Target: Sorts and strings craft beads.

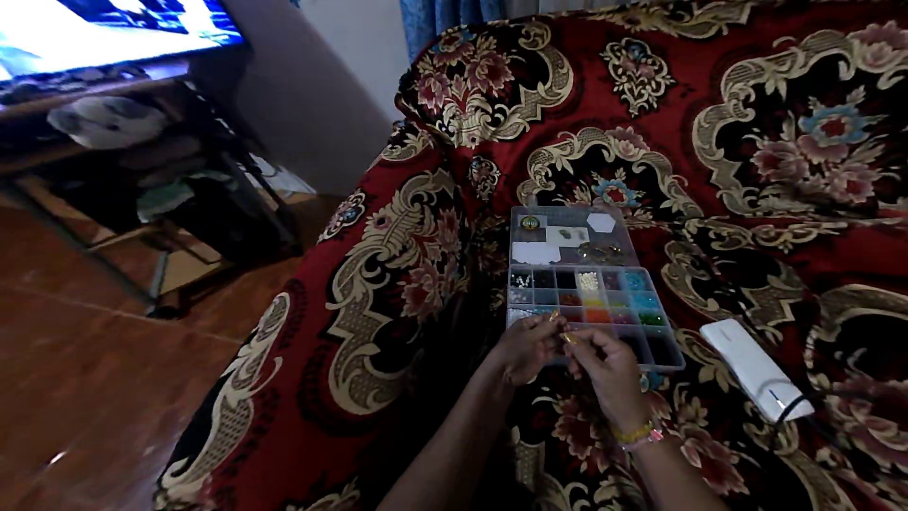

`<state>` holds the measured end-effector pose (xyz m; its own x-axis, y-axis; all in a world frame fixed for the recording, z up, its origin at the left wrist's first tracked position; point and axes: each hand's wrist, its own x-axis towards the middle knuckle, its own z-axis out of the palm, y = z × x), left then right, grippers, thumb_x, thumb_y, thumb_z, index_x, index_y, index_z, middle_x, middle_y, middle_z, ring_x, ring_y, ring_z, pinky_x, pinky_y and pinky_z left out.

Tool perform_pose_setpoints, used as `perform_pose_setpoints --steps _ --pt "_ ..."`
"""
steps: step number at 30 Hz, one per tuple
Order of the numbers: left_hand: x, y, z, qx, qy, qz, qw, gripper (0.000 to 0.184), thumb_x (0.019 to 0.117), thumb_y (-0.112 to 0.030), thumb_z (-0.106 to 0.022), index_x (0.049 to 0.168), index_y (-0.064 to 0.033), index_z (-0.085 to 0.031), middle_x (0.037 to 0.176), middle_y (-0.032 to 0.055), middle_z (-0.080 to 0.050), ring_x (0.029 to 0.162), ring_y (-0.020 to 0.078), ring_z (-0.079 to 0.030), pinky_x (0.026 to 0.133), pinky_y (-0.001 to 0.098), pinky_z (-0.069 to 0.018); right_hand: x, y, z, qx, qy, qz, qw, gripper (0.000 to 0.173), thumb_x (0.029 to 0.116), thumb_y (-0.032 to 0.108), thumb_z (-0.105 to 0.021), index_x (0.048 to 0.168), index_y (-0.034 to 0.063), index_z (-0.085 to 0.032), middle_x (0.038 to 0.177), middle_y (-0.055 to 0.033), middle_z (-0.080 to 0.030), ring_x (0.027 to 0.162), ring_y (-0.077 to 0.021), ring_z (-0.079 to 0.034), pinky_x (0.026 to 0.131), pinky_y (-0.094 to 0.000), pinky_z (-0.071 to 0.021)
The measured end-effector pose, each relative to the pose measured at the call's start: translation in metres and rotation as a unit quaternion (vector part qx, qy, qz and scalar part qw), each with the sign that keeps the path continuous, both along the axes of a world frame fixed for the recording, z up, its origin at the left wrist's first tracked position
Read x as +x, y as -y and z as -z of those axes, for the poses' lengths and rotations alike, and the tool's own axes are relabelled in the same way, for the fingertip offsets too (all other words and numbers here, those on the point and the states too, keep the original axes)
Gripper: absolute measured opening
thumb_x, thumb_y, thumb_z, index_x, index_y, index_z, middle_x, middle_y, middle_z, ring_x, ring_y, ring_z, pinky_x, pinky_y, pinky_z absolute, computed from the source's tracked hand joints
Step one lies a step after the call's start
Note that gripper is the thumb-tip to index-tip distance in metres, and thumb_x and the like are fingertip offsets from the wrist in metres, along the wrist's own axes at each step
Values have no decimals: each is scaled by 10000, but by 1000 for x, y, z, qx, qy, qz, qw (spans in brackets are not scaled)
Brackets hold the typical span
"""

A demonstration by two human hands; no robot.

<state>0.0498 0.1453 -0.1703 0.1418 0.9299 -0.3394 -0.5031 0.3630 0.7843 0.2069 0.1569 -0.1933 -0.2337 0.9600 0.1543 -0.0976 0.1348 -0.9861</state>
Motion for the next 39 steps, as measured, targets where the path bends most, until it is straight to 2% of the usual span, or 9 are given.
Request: perform_pose_setpoints --steps 5,13,39 --pt "-5 -1 4 39 -24 24 999 225 1093 -109 -393 1048 -82 -612 951 -13 -697 842 92 -684 821 288 -580 -1 1 1 12 -4 4 1000 111 920 44 -627 935 5 -730 694 26 -681 541 -28 -614 519 -184 -546" --pt "-6 -1 1 46 -17 27 998 205 1069 -62 -429 1053 -80 -632 962 -5 -710 845 104 -695 821 295 -587 0 2 0 18 -9 2 1000 102 914 57 -634 918 20 -730 691 30 -674 549 -26 -613 529 -179 -546" --pt "-11 -2 3 70 -57 37 995 212 1050 -46 -456 1043 -62 -668 992 10 -726 856 115 -709 833 307 -596 0 2 -1 6 18 0 1000 104 897 63 -634 904 23 -731 693 27 -678 549 -28 -615 527 -187 -545"
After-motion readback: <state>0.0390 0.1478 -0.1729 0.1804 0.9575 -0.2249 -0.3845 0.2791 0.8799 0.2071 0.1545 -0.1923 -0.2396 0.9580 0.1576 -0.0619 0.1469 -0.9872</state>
